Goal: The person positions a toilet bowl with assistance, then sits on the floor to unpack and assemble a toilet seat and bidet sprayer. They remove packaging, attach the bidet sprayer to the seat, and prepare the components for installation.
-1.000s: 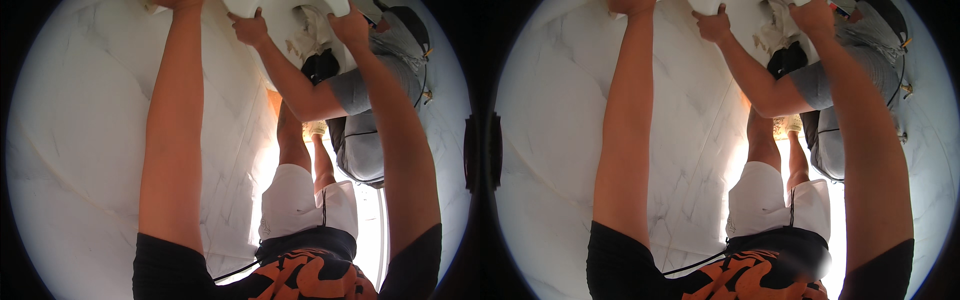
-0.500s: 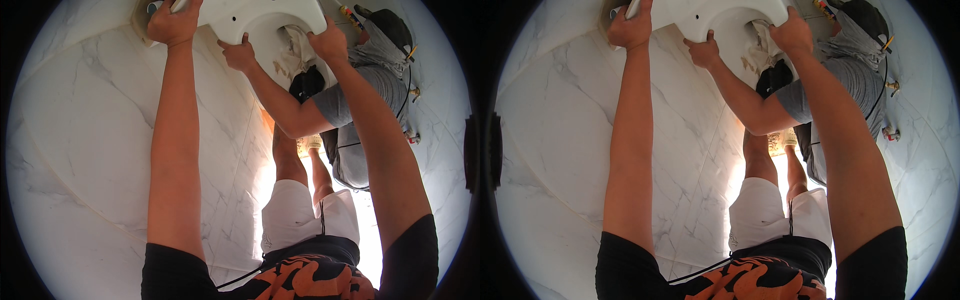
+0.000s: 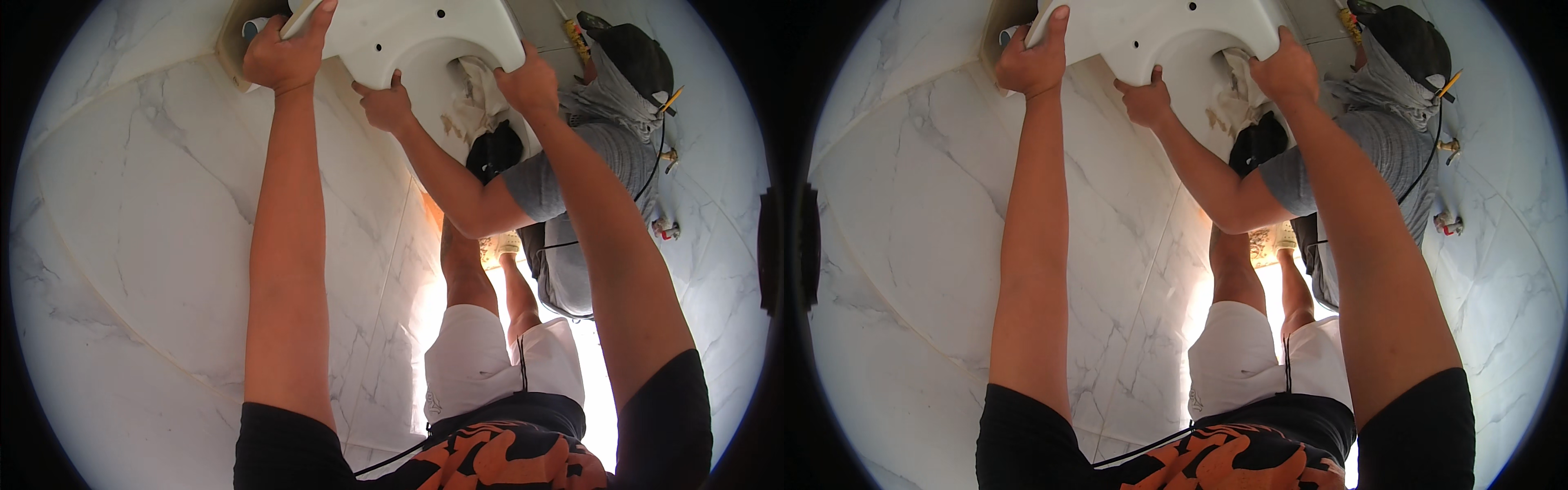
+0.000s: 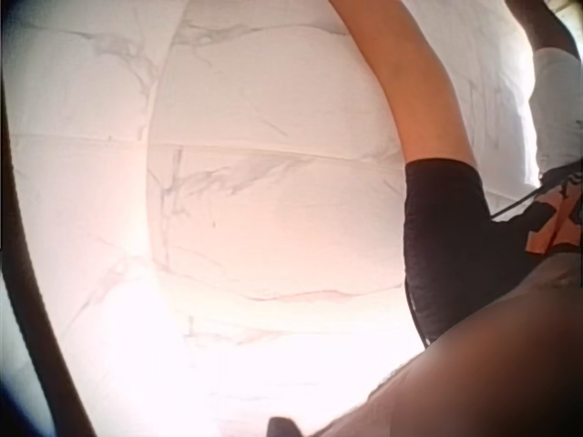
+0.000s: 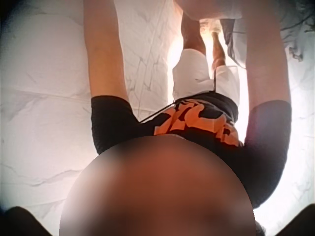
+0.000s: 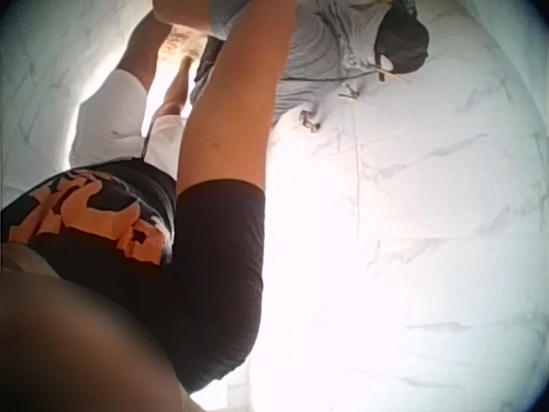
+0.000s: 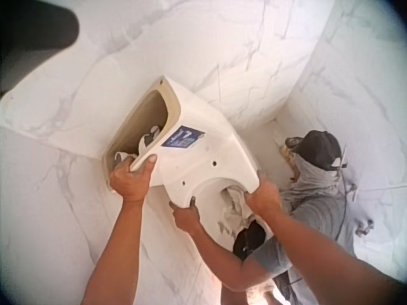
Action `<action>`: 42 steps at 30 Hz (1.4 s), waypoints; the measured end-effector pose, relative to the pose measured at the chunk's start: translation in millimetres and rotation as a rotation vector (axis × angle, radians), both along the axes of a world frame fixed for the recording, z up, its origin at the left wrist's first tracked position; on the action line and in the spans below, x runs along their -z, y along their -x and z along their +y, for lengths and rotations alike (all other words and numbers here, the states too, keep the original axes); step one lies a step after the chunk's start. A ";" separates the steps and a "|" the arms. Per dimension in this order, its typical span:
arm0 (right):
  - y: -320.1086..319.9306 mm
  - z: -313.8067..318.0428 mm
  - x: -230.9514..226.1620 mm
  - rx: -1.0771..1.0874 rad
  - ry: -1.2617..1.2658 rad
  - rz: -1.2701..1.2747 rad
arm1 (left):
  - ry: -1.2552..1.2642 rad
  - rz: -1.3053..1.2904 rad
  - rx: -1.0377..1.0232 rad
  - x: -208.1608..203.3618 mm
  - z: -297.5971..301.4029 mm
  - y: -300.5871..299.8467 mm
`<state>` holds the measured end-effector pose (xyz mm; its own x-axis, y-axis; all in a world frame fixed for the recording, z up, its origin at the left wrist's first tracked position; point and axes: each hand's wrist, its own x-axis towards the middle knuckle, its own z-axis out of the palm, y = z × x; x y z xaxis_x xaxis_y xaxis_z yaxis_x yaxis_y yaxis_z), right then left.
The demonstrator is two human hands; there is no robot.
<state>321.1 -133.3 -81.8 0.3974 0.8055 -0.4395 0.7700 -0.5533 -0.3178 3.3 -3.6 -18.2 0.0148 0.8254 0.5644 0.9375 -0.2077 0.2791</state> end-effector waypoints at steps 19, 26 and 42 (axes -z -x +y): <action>2.5 -1.1 3.2 0.019 0.017 0.025 | -0.019 -0.027 -0.010 1.1 -4.7 0.7; 1.2 1.5 36.5 0.004 0.052 0.030 | 0.037 -0.010 0.001 34.7 2.7 1.6; -6.1 12.6 52.1 -0.023 -0.017 0.033 | 0.013 -0.012 -0.020 38.7 12.7 -8.9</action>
